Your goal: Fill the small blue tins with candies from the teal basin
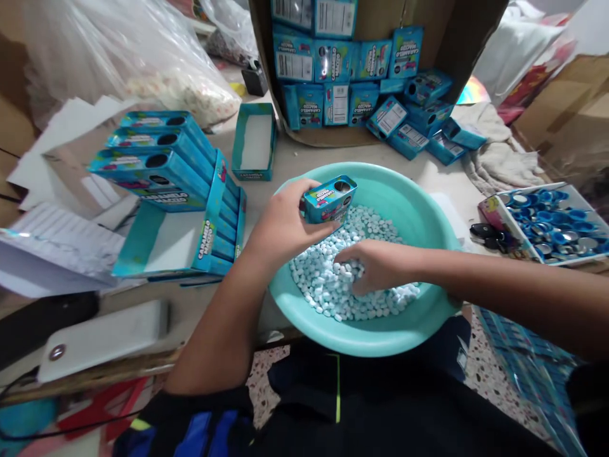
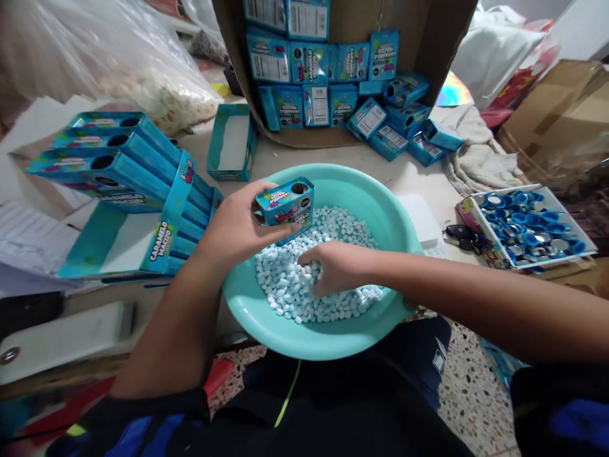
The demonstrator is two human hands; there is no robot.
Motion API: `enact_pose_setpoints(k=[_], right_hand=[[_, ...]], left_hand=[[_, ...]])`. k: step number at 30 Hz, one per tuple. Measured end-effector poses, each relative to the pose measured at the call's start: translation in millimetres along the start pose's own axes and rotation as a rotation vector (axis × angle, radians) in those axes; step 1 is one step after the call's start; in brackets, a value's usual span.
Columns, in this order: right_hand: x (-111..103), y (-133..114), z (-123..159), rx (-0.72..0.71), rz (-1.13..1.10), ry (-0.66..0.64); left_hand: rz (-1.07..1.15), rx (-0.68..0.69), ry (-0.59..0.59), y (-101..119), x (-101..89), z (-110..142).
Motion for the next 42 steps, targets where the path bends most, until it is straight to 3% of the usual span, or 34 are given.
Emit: enact_pose_setpoints(k=[4,7,10,14,20,27,34,42], right_hand=[[-37,-12,14,-0.127,-0.128,0.106],[-76,-17,16,-0.240,-0.328,0.291],[-106,-6,4,-0.268,-0.648,0.528],[-127,9,-16,-0.323,-0.925,0.788],[-129,12,-15,-0.386,-1.127,0.894],[-120,-5,-6,-0.472,-1.170,0.884],[-127,-6,4,-0.453,-0.958,1.035],[-125,-16,8,-0.428,-0.790,0.962]], left_hand=[[-0.170,0.000,-0.070,-1,10.1,-1],[-0.257,-0.010,-0.086,-1,12.5,-1],[-0.263,-0.014,-0.078,1,10.4,0],[-0.259,-0.014,-0.113,2,11.7,-1],[-0.254,-0.023,-0.095,0,10.0,-1],[-0.264,0.073,-0.155,4,17.7,2],[-0.284,0.139,-0.137,15,19.0,5],[-0.183,0.166,-0.112,21,14.0,4]])
Point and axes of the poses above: each hand's wrist, its own z-axis away from the middle knuckle, its own x-axis out of the palm, y = z × x, the point moved 10 cm from there along -z, towards the middle knuckle, and after that the axes turned 1 degree about x, right-handed, at the moved point
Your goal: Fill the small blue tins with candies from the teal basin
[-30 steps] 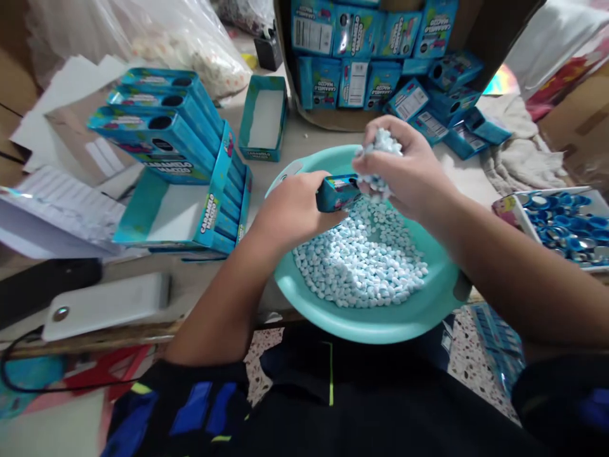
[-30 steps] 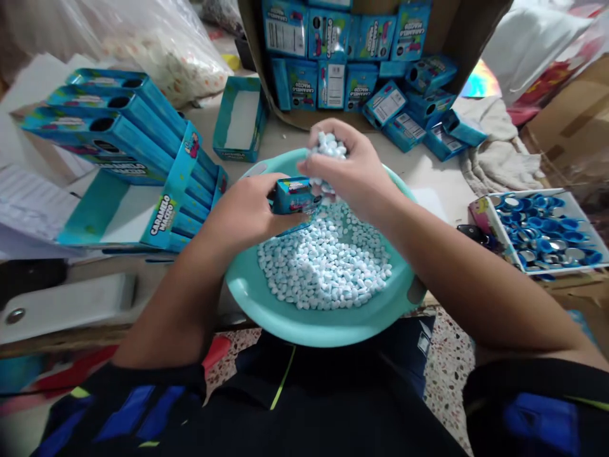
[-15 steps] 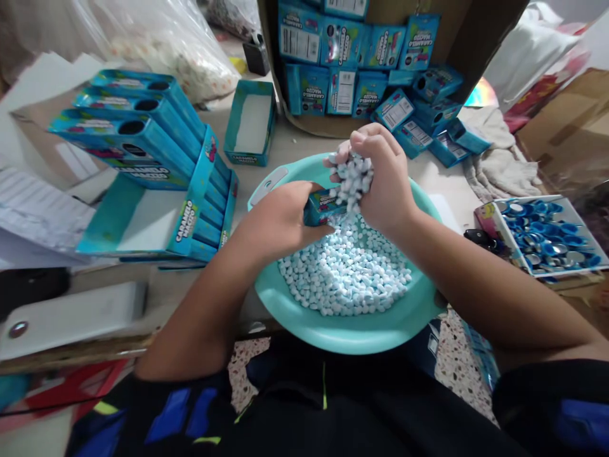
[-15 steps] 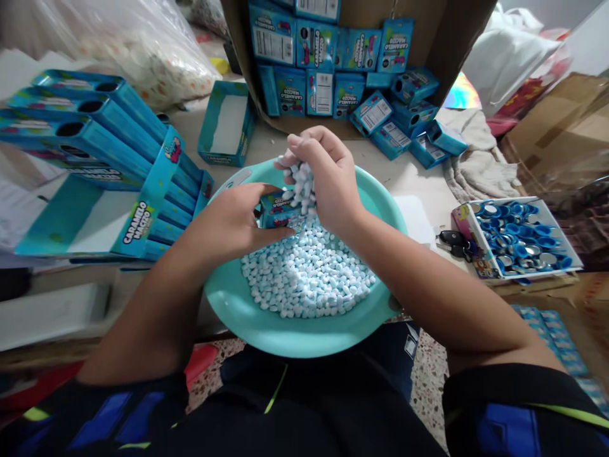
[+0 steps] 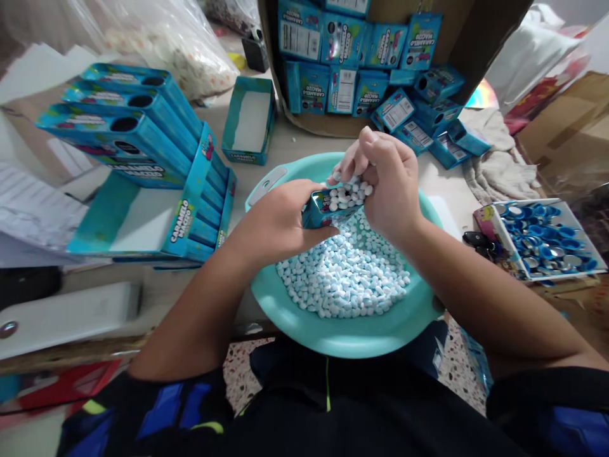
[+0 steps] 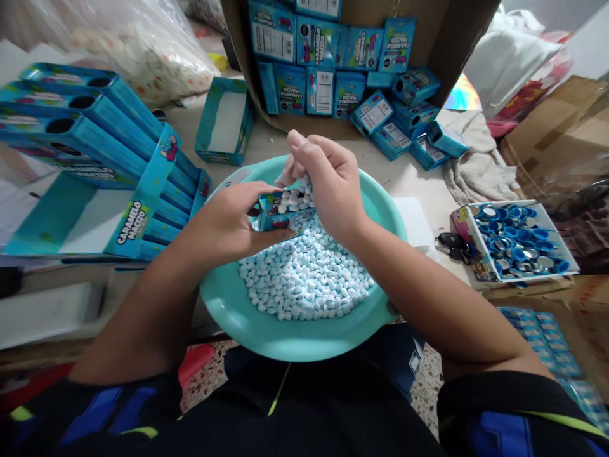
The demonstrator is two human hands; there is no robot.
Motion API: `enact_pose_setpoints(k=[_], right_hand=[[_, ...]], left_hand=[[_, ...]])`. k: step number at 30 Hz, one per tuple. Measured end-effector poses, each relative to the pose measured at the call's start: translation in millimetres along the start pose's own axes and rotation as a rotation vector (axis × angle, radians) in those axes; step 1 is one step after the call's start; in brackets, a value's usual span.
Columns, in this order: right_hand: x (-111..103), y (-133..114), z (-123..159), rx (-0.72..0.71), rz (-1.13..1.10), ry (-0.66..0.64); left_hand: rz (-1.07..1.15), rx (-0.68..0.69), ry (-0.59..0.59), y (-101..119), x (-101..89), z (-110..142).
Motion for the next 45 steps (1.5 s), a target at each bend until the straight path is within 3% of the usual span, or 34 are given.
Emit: enact_pose_setpoints(k=[7,15,21,28,37,40,43,45], right_hand=[[6,-6,8,-0.039,0.145,-0.195],[23,-27,13,-0.315,0.289,-0.395],[14,-26,14,-0.314,0.394,-0.315],[0,-35,11,-0.352,0.345,-0.181],[-4,-32,13,-0.297,0.310,-0.221],[-13,-37,11,-0.308,0.266,-0.176],[-25,-32,6,-0.243,0.210,-0.096],[-25,-20,2,-0.141,0.192,-0.110]], left_hand=[[0.151,-0.083,0.017,-7,-4.6,1],[0.182,-0.098,-0.022,-5,-6.0,1],[0.246,-0.099,-0.028,-6,-5.9,1],[0.301,-0.088,0.015,-7,-8.3,1],[0.232,-0.092,0.105,-10,-16.0,3],[0.230,-0.108,0.142,-12,-18.9,4],[0.219,-0.104,0.174,-13,-20.9,5],[0.210,-0.095,0.189,-13,-21.8,5]])
Point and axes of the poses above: each hand's wrist, its own z-axis away from the middle knuckle, its own x-axis out of the palm, y = z × x, the point moved 10 cm from there along -z, towards the middle knuckle, and after that the axes turned 1 degree about x, right-handed, at the moved point
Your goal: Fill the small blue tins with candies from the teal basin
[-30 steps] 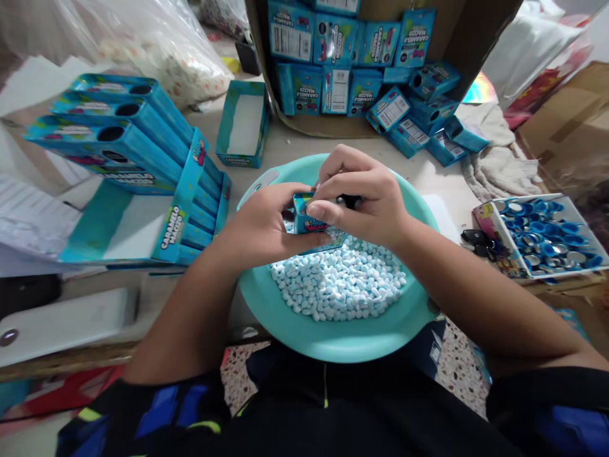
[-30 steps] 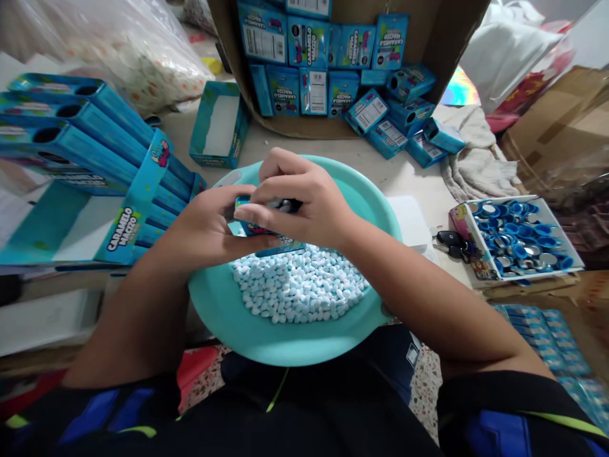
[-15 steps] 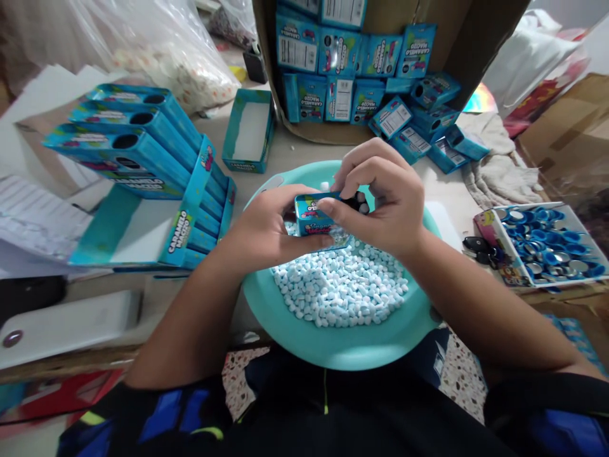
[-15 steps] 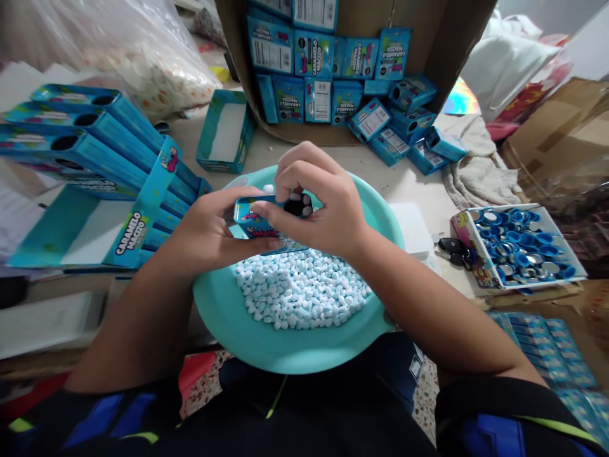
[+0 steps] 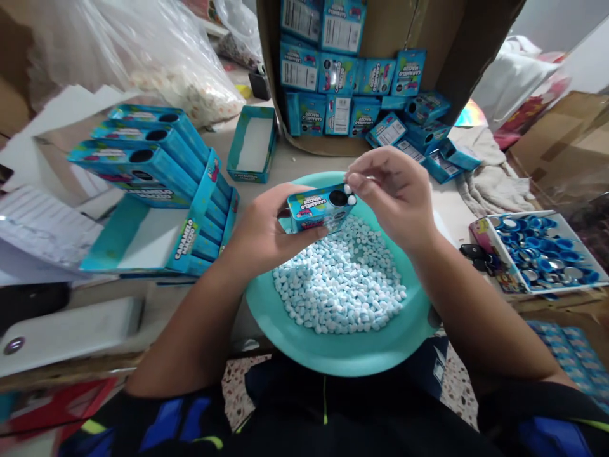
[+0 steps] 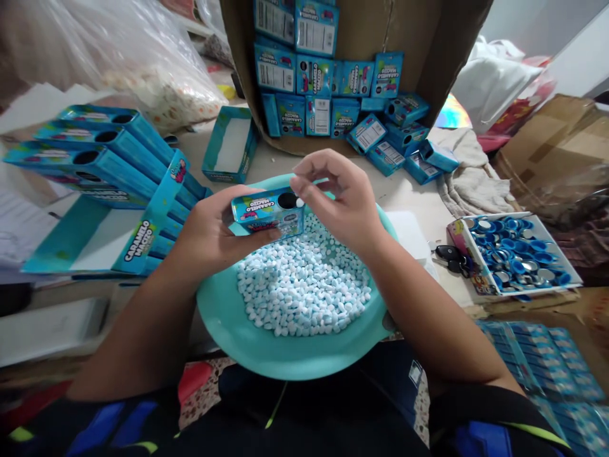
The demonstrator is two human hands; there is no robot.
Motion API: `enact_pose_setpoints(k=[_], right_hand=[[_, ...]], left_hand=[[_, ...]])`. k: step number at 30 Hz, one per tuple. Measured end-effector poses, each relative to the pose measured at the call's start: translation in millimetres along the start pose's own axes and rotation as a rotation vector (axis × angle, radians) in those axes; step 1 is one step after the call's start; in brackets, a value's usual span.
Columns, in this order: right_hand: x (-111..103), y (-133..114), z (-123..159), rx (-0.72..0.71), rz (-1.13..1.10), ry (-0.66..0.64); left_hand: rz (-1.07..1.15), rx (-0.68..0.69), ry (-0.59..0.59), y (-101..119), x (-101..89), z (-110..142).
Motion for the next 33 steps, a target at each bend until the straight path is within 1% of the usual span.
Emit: enact_pose_setpoints(k=[4,6,8,11,15,20,22,23,25,26,27,28,30,31,33], right_hand=[[21,27,0,0.206,-0.066,-0.172],[29,37,3,0.290,-0.131,-0.229],[33,45,6,0.380,-0.199,-0.245],[33,54,9,0.480,-0.284,-0.231],[34,57,10,0.492,-0.292,-0.266],[39,60,11,0.479,-0.243,-0.283],[37,66,10,0.507,-0.224,-0.262],[35,71,10,0.533,-0.209,-0.250],[27,83,8,0.582,-0.091,-0.227],[23,88,8,0.597,0.037,-0.232],[20,92,9,0.608,0.207,-0.264],[21,96,12,0.623,0.401,-0.330],[30,100,26,0.650,0.763,-0.532],[38,98,35,0.655,0.887,-0.649],[58,90,58,0.645,1.019,-0.866]], left_hand=[[-0.039,0.012,-0.027,2,2.3,0],[-0.056,0.007,-0.042,3,3.4,0],[-0.061,0.000,-0.039,3,2.9,-1],[-0.063,-0.003,-0.022,4,1.6,-1],[-0.061,-0.009,-0.018,4,1.3,-1],[-0.080,0.007,-0.069,6,5.5,0],[-0.039,-0.006,-0.033,3,3.2,0],[0.004,-0.011,0.008,1,0.3,0],[0.119,-0.006,0.128,-3,-8.3,-2],[0.176,-0.003,0.193,-6,-13.1,-2],[0.224,-0.005,0.256,-9,-17.7,-3],[0.260,-0.014,0.313,-12,-22.0,-3],[0.297,-0.058,0.380,-19,-26.3,-4],[0.306,-0.076,0.393,-22,-27.1,-4],[0.288,-0.099,0.373,-25,-24.8,-6]])
Point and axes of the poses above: each hand's wrist, its own z-axis away from the middle knuckle, its own x-axis out of the palm, y = z × x, the point moved 10 cm from there along -z, towards the middle knuckle, and after that the axes turned 1 degree about x, right-handed, at the moved point
